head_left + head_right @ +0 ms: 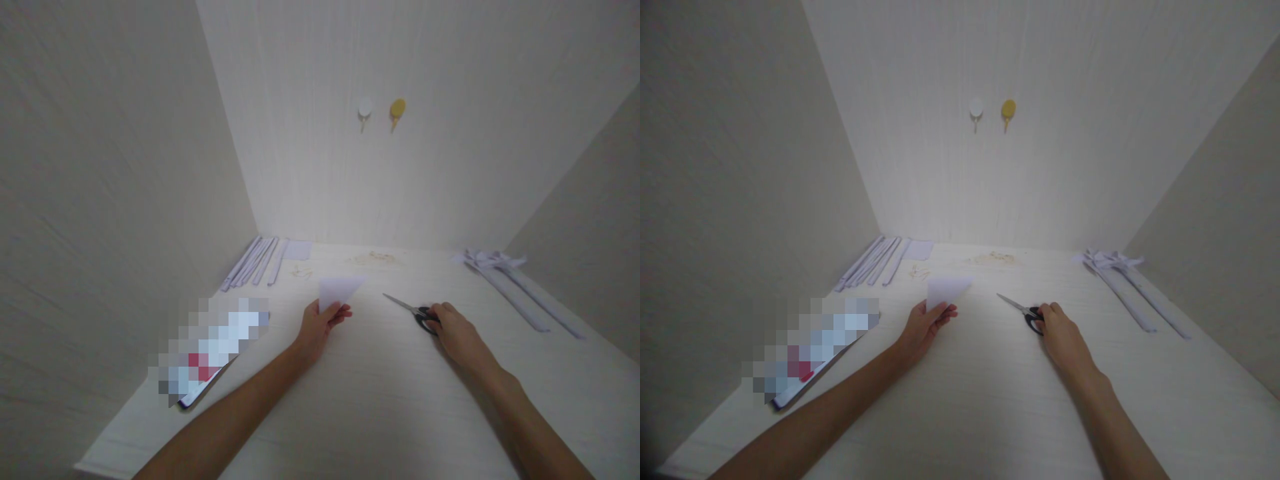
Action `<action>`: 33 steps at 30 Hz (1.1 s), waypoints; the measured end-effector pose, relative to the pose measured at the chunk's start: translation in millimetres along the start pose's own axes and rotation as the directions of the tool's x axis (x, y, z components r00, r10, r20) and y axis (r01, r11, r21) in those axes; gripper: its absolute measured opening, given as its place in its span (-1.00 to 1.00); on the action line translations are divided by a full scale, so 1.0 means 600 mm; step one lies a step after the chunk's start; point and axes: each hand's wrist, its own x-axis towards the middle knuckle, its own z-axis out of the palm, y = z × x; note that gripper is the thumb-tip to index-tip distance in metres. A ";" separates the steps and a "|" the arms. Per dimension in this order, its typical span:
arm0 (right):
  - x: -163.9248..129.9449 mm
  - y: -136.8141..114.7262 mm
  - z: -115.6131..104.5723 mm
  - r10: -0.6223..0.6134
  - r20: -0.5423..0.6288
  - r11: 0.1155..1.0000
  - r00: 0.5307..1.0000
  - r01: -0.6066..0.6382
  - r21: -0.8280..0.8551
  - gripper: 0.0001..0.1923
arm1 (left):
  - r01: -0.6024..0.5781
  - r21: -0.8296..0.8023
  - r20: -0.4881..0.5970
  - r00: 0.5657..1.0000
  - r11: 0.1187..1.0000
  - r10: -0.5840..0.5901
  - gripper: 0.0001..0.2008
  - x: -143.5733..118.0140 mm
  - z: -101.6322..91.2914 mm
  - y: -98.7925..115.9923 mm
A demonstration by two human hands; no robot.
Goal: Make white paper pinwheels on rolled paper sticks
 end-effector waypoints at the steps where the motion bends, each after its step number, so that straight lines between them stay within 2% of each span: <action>1: -0.002 -0.001 -0.001 -0.005 0.004 1.000 1.000 0.005 -0.004 -0.88 | -0.002 0.003 0.001 1.000 1.000 0.002 -0.84 0.000 0.000 0.000; 9: -0.004 -0.007 -0.007 -0.009 0.039 1.000 0.999 0.009 -0.010 -0.89 | -0.005 0.068 0.018 1.000 0.998 0.004 -0.78 -0.001 -0.001 0.000; 15: -0.006 -0.007 -0.003 0.007 -0.008 1.000 1.000 -0.007 0.020 -0.86 | -0.121 0.262 0.081 0.991 0.957 0.103 -0.83 -0.002 0.000 -0.004; 18: -0.008 -0.013 -0.009 0.019 -0.098 0.997 0.995 -0.012 0.070 -0.84 | -0.167 0.397 0.134 0.983 0.903 0.123 -0.78 -0.006 0.002 -0.006; 21: -0.011 -0.035 -0.021 0.048 -0.242 0.961 0.969 0.021 0.274 -0.82 | -0.232 0.502 0.205 0.968 0.833 0.146 -0.72 -0.011 0.002 -0.009; 22: -0.012 -0.046 -0.024 0.075 -0.262 0.919 0.962 0.035 0.392 -0.79 | -0.266 0.536 0.239 0.958 0.801 0.159 -0.70 -0.014 0.001 -0.009; 23: -0.015 -0.060 -0.025 0.100 -0.222 0.848 0.970 0.034 0.529 -0.76 | -0.310 0.569 0.280 0.944 0.762 0.175 -0.70 -0.016 0.001 -0.010; 24: -0.018 -0.074 -0.024 0.107 -0.160 0.737 0.981 0.030 0.675 -0.71 | -0.360 0.600 0.328 0.925 0.714 0.191 -0.69 -0.019 0.002 -0.011; 25: -0.022 -0.090 -0.021 0.083 -0.067 0.601 0.994 0.004 0.799 -0.66 | -0.411 0.625 0.376 0.903 0.663 0.205 -0.69 -0.022 0.002 -0.010; 27: -0.032 -0.120 -0.009 0.031 0.088 0.270 0.996 -0.093 0.958 -0.57 | -0.492 0.656 0.457 0.862 0.572 0.217 -0.69 -0.027 0.005 -0.009; 29: -0.043 -0.145 0.005 -0.093 0.173 0.027 0.981 -0.171 0.985 -0.58 | -0.545 0.667 0.518 0.829 0.507 0.209 -0.69 -0.033 0.009 -0.006; 31: -0.052 -0.162 0.017 -0.188 0.224 -0.078 0.956 -0.242 0.967 -0.60 | -0.582 0.673 0.565 0.803 0.456 0.190 -0.69 -0.038 0.012 -0.004; 33: -0.055 -0.169 0.022 -0.137 0.232 -0.179 0.963 -0.255 0.950 -0.64 | -0.613 0.675 0.609 0.777 0.411 0.160 -0.71 -0.042 0.015 -0.001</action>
